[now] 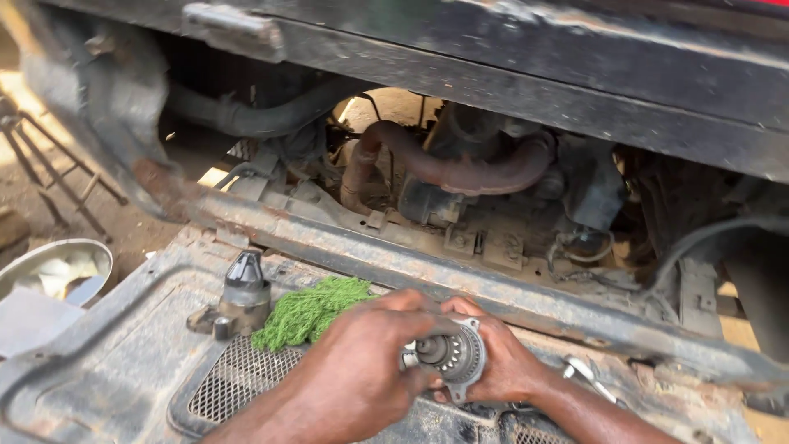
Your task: Removing and disassembling a starter motor from a vehicle engine bay.
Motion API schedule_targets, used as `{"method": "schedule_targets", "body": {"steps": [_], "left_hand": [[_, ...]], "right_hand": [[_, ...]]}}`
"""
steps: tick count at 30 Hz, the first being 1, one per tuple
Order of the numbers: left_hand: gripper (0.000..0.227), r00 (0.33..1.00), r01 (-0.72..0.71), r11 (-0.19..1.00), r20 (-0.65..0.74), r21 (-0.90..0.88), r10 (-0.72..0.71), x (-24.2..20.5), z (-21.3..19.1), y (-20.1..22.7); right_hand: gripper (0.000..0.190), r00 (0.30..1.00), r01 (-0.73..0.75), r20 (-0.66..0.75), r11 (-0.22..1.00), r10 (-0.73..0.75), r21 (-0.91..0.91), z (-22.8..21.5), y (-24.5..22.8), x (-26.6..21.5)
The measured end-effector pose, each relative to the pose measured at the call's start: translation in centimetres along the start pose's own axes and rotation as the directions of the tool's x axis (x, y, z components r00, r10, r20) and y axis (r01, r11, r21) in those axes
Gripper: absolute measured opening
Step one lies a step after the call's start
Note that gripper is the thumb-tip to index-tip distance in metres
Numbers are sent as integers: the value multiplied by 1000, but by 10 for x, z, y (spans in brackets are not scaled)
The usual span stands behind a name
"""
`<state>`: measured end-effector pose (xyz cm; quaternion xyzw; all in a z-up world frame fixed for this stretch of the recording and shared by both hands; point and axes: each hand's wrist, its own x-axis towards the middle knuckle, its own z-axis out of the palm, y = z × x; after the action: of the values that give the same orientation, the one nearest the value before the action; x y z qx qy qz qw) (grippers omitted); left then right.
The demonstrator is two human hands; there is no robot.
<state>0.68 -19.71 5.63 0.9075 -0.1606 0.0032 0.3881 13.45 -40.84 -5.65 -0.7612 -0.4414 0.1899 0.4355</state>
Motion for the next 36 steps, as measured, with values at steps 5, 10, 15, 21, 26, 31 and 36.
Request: {"method": "schedule_targets", "body": {"steps": [5,10,15,21,26,31,36], "left_hand": [[42,998,22,997,-59,75,-18,4,4,7],[47,987,130,988,-111,86,-120,14,11,14],[48,900,420,904,-166,83,-403,20,21,19],[51,876,463,883,-192,79,-442,19,27,17],[60,831,546,836,-166,57,-531,24,24,23],[58,831,552,829,-128,85,-541,22,22,10],[42,768,599,782,-153,-173,-622,22,21,-1]], "right_hand": [[69,999,40,-22,999,-40,29,-2,-3,-1],[71,995,81,-50,996,-83,-34,-8,5,-5],[73,999,39,0,999,-39,-10,-8,10,-5],[73,998,66,2,998,-66,-7,-9,17,-9],[73,997,77,-3,997,-77,-1,-13,15,-12],[75,997,74,-28,997,-73,19,-15,17,-14],[71,989,139,-39,984,-144,-111,-15,22,-11]]}}
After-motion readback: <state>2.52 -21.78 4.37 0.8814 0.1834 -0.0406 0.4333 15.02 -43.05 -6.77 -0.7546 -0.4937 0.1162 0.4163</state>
